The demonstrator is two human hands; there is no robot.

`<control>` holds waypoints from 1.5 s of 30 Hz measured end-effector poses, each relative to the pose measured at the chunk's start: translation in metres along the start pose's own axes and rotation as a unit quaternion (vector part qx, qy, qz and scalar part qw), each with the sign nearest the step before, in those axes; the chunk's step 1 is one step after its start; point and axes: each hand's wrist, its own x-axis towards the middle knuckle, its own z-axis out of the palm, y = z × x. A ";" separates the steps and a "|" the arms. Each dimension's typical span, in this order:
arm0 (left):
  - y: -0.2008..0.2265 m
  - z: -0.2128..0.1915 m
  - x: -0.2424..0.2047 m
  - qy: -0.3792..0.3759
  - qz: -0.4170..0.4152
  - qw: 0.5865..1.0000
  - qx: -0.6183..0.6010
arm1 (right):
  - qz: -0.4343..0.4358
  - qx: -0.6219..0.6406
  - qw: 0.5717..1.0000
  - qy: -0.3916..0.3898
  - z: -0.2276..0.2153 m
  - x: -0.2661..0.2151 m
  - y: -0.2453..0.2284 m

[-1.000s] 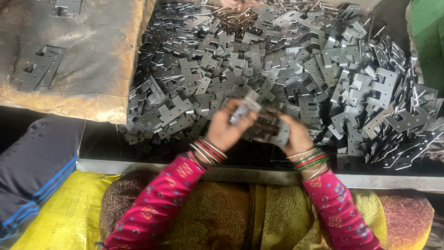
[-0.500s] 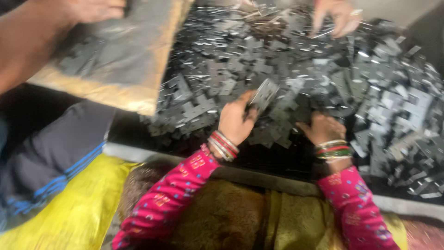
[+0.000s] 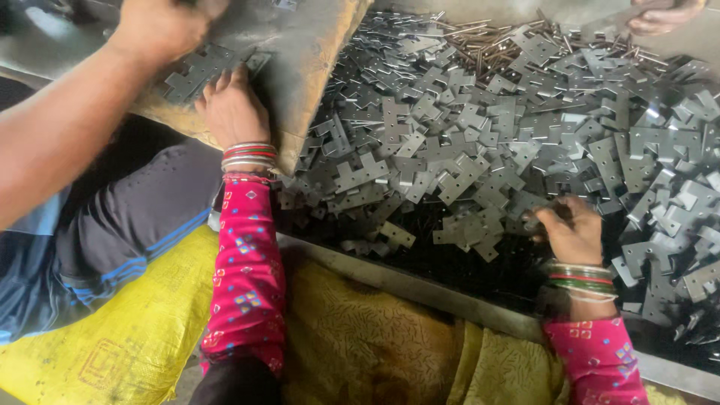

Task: The person picks metal plates and long pins from a large bin and inserts the pins into the plates by hand. The person works continuously, handling items one at a time and placing the assembled units back into the bin.

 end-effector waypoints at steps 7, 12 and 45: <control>0.114 -0.037 -0.034 -0.114 0.081 0.960 -0.242 | -0.228 -0.154 0.958 0.076 0.004 -0.035 -0.027; 0.230 -0.073 -0.120 -0.234 0.316 0.852 -0.345 | -0.294 -0.006 0.946 0.138 -0.007 -0.037 -0.032; 0.290 -0.059 -0.200 -0.275 0.339 0.867 -0.240 | -0.219 -0.693 0.660 -0.192 0.030 -0.054 -0.022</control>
